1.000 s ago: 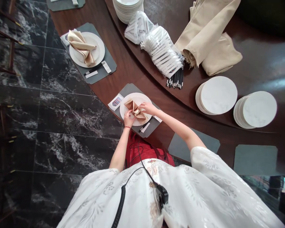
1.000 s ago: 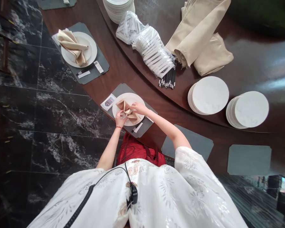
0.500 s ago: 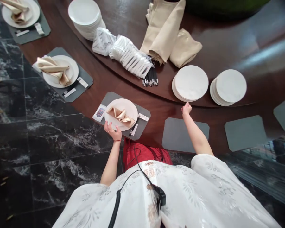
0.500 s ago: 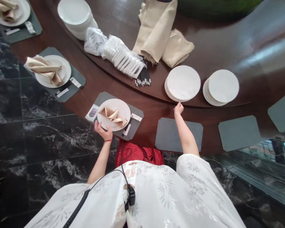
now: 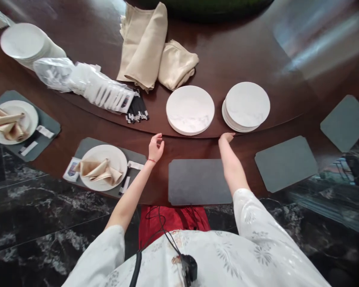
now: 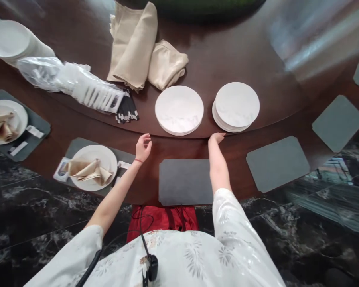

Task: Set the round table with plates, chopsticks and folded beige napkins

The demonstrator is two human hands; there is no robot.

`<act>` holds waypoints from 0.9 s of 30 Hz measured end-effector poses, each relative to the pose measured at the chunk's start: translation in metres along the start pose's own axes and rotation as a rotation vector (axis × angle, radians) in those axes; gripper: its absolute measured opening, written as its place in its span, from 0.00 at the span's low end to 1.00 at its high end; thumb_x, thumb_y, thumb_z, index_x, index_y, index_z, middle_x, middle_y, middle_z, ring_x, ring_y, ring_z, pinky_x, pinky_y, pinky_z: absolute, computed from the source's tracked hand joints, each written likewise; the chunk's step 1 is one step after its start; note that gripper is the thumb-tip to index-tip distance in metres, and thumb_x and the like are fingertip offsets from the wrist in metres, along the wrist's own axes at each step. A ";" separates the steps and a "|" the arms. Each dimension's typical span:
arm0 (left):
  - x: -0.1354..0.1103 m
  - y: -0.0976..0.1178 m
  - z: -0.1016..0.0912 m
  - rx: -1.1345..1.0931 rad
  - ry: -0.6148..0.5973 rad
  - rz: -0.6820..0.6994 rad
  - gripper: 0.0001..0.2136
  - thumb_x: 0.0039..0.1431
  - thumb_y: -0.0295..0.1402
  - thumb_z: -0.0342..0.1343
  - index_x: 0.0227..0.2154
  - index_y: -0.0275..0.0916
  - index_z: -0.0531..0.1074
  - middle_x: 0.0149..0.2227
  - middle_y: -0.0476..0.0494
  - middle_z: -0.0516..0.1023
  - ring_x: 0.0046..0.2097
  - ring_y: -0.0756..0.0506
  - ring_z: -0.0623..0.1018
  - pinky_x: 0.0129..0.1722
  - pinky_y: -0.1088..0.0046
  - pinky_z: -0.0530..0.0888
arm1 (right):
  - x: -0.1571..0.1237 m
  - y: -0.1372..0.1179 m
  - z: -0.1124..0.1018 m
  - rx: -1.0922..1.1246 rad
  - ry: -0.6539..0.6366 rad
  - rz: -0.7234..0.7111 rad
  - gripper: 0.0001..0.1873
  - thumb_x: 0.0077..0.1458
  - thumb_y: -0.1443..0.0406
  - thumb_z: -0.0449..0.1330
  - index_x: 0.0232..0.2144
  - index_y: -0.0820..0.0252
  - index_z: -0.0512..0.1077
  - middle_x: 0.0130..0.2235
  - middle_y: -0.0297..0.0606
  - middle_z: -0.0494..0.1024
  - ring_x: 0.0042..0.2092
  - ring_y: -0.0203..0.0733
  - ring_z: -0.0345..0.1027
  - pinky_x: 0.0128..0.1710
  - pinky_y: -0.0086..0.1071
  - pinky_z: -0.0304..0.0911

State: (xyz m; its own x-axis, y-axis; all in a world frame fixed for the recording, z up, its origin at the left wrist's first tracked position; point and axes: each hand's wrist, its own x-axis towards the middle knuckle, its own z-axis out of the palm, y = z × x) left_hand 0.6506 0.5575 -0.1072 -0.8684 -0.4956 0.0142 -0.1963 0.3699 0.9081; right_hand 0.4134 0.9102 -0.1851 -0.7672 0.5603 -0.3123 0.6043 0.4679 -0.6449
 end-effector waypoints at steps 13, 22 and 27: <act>0.066 0.011 0.116 -0.198 0.185 -0.516 0.16 0.55 0.37 0.65 0.41 0.36 0.67 0.30 0.49 0.73 0.33 0.48 0.78 0.36 0.72 0.78 | -0.007 0.031 -0.015 -0.091 0.350 0.615 0.33 0.69 0.58 0.25 0.53 0.63 0.66 0.45 0.60 0.77 0.50 0.49 0.76 0.46 0.42 0.76; -0.042 0.033 0.064 -0.693 0.156 -0.627 0.21 0.54 0.35 0.66 0.47 0.39 0.63 0.39 0.43 0.80 0.41 0.45 0.81 0.43 0.64 0.80 | 0.019 0.032 -0.054 -0.069 0.260 0.561 0.35 0.69 0.58 0.23 0.55 0.64 0.66 0.49 0.60 0.75 0.43 0.48 0.79 0.33 0.39 0.77; -0.158 0.028 -0.002 -0.795 0.035 -0.646 0.30 0.48 0.39 0.70 0.52 0.40 0.64 0.50 0.37 0.79 0.49 0.40 0.80 0.49 0.60 0.78 | 0.045 0.050 -0.112 0.063 -0.217 0.519 0.36 0.70 0.51 0.27 0.56 0.64 0.66 0.41 0.51 0.78 0.32 0.42 0.78 0.31 0.37 0.75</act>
State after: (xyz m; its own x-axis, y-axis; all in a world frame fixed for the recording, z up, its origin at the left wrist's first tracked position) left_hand 0.7835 0.6442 -0.0832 -0.6874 -0.4427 -0.5758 -0.2522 -0.5980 0.7608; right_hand 0.4333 1.0359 -0.1534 -0.4039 0.5497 -0.7313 0.9050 0.1233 -0.4072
